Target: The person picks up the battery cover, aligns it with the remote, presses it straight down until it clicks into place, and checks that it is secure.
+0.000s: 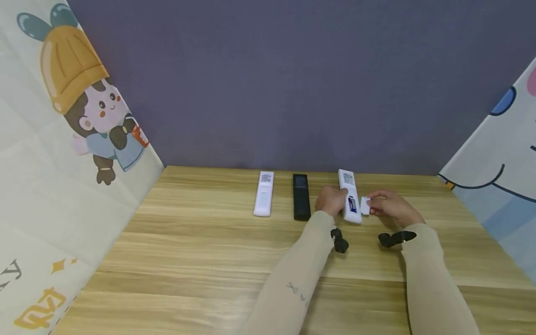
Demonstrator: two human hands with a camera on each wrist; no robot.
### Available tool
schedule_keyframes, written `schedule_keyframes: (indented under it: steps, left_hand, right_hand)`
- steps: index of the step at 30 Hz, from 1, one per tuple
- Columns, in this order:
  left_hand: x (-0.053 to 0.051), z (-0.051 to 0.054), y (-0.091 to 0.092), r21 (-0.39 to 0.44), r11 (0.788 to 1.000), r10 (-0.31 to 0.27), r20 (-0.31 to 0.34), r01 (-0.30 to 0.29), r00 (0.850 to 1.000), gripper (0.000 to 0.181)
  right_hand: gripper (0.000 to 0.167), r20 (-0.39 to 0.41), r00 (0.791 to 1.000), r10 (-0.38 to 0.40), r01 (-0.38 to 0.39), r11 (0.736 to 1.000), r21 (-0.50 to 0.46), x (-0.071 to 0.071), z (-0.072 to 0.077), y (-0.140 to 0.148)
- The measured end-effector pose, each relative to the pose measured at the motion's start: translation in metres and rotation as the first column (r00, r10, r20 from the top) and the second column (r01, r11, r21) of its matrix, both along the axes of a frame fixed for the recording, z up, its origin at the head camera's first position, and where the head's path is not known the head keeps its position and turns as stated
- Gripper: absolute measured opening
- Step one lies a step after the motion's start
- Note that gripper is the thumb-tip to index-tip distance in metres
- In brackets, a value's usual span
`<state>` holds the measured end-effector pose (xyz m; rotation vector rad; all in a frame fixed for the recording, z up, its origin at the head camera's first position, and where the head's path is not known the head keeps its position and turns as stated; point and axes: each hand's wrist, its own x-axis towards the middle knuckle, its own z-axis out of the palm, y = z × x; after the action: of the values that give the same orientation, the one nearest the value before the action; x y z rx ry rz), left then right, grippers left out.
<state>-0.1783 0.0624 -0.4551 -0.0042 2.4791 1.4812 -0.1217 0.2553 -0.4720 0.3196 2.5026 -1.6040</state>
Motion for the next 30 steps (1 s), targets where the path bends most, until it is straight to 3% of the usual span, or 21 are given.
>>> schedule_keyframes:
  steps: [6,13,25,30]
  left_hand:
    - [0.003,0.000,-0.001,0.106,0.993,0.044,0.041,-0.049,0.998,0.026]
    - [0.003,-0.003,0.001,0.201,0.973,0.093,0.088,-0.109,0.992,0.023]
    - [0.003,-0.015,-0.002,0.275,0.959,0.061,0.044,-0.070,0.997,0.023]
    - [0.003,-0.014,-0.002,0.293,0.954,0.063,0.038,-0.072,0.997,0.023]
  right_hand:
    - [0.047,0.014,0.999,-0.030,0.031,0.998,-0.050,0.002,-0.003,0.004]
    - [0.048,0.027,0.999,-0.044,0.044,0.999,-0.031,0.001,-0.004,0.007]
    - [0.048,0.038,0.998,-0.044,0.045,0.999,-0.028,0.003,-0.001,0.001]
    - [0.047,0.041,0.998,-0.052,0.052,0.999,-0.014,0.001,-0.003,0.001]
